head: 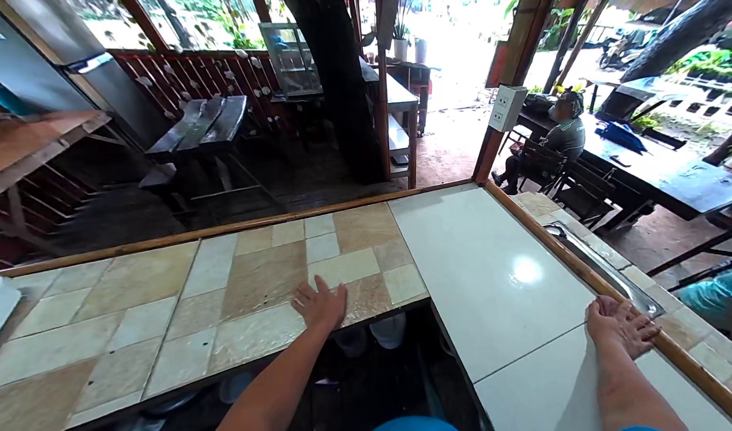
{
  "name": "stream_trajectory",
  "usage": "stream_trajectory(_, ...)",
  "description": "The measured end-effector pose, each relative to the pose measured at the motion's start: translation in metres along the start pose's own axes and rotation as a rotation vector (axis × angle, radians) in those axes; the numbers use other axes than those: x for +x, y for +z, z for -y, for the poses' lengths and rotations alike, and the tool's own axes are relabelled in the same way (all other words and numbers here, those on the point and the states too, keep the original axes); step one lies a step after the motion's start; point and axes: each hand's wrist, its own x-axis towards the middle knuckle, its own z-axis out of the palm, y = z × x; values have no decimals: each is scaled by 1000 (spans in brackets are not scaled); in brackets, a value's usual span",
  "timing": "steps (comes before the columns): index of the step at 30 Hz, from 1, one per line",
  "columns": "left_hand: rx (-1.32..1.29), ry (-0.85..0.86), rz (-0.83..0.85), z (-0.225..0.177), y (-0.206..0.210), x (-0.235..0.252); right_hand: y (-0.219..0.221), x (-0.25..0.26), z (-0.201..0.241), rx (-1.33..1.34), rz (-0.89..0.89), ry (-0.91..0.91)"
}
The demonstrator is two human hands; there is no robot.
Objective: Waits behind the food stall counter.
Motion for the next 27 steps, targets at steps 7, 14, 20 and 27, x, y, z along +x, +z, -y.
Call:
stream_trajectory(7, 8, -2, 1, 1, 1, 1, 1, 0, 0, -10, -2, 7)
stream_trajectory(14, 1, 6, 0, 1, 1, 0, -1, -1, 1, 7, 5, 5)
stream_trajectory(20, 3, -2, -2, 0, 1, 1, -1, -1, 1, 9, 2, 5)
stream_trajectory(27, 17, -5, 4, 1, 1, 2, 1, 1, 1, -6, 1, 20)
